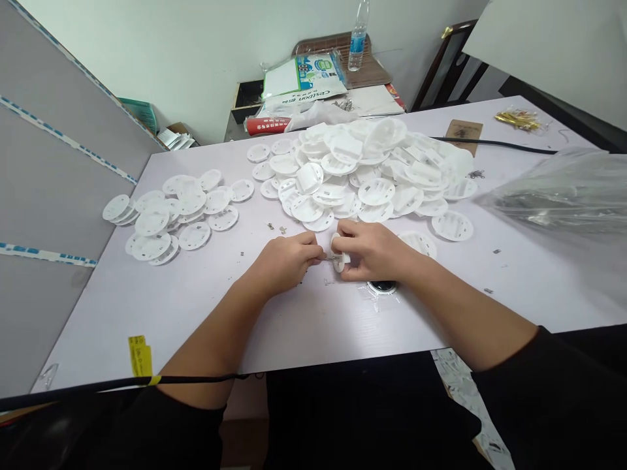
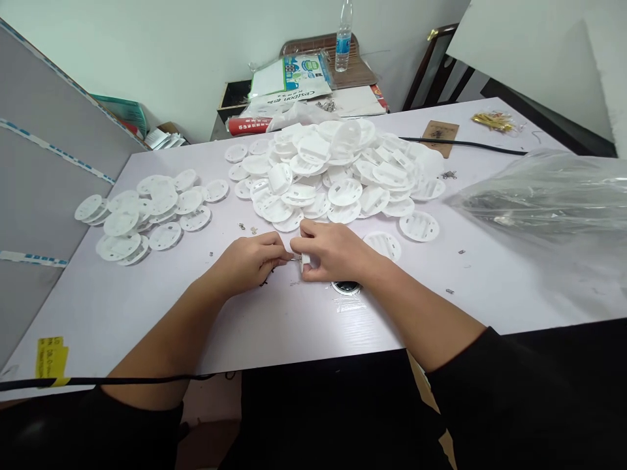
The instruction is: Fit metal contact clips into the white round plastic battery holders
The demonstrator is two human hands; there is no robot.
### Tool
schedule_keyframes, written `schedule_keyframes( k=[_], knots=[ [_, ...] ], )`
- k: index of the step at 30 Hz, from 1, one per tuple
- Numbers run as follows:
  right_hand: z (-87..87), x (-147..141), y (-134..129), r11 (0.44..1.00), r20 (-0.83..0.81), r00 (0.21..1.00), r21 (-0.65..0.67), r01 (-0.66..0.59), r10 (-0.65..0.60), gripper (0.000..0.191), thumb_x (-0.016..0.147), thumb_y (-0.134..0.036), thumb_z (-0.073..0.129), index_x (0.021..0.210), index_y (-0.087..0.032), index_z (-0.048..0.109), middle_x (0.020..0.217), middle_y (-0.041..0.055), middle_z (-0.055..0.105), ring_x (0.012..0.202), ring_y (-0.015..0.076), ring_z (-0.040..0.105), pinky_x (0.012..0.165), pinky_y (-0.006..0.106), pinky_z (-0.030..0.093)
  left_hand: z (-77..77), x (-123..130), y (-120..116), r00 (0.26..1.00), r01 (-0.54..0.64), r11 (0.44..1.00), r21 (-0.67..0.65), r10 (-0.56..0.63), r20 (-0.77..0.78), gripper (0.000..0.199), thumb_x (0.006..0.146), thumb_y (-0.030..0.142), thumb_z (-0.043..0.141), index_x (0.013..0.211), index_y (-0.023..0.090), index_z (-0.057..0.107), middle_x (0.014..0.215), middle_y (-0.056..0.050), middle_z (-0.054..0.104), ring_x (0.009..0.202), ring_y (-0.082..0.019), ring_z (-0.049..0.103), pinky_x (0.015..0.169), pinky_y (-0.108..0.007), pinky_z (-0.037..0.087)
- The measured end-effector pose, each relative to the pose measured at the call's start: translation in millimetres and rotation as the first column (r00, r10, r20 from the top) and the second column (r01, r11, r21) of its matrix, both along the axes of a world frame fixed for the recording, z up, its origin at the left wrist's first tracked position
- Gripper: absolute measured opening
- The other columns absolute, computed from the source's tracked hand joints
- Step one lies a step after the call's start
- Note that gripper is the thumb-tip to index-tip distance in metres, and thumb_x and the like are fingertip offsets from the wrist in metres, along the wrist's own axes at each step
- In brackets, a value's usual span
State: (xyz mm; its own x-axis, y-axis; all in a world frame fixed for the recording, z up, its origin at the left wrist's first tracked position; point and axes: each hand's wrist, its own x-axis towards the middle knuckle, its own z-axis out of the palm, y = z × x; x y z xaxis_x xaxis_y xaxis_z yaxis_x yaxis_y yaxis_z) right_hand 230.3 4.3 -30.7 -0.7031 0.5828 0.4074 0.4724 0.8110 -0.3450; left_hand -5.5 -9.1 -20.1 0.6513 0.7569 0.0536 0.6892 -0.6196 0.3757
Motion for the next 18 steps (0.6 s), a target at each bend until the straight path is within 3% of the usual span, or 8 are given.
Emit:
schedule_keyframes(
  k=[6, 18],
  knots=[
    [0.0, 0.5, -0.4, 1.000, -0.007, 1.000, -0.006, 0.004, -0.004, 0.015, 0.069, -0.018, 0.062, 0.075, -0.018, 0.048, 0.078, -0.0009, 0.041, 0.062, 0.0090, 0.032, 0.053, 0.024, 0.024, -2.3, 1.3, 2.0, 0.997, -0.009, 0.999, -0.031, 0.011, 0.079, 0.028, 0.094, 0.018, 0.048, 0.099, 0.020, 0.075, 0.093, -0.003, 0.066, 0.073, -0.013, 0.056, 0.063, -0.028, 0.038],
    [0.4, -0.1, 0.1, 0.999, -0.014, 1.000, -0.040, -0.002, 0.001, 0.013, 0.070, -0.018, 0.062, 0.075, -0.018, 0.050, 0.078, -0.0008, 0.043, 0.061, 0.0083, 0.035, 0.054, 0.024, 0.024, 0.1, 2.0, 1.0, 1.000, -0.019, 0.999, -0.029, 0.020, 0.017, 0.029, 0.094, 0.018, 0.046, 0.098, 0.021, 0.075, 0.094, -0.003, 0.067, 0.072, -0.013, 0.055, 0.060, -0.028, 0.035]
  ],
)
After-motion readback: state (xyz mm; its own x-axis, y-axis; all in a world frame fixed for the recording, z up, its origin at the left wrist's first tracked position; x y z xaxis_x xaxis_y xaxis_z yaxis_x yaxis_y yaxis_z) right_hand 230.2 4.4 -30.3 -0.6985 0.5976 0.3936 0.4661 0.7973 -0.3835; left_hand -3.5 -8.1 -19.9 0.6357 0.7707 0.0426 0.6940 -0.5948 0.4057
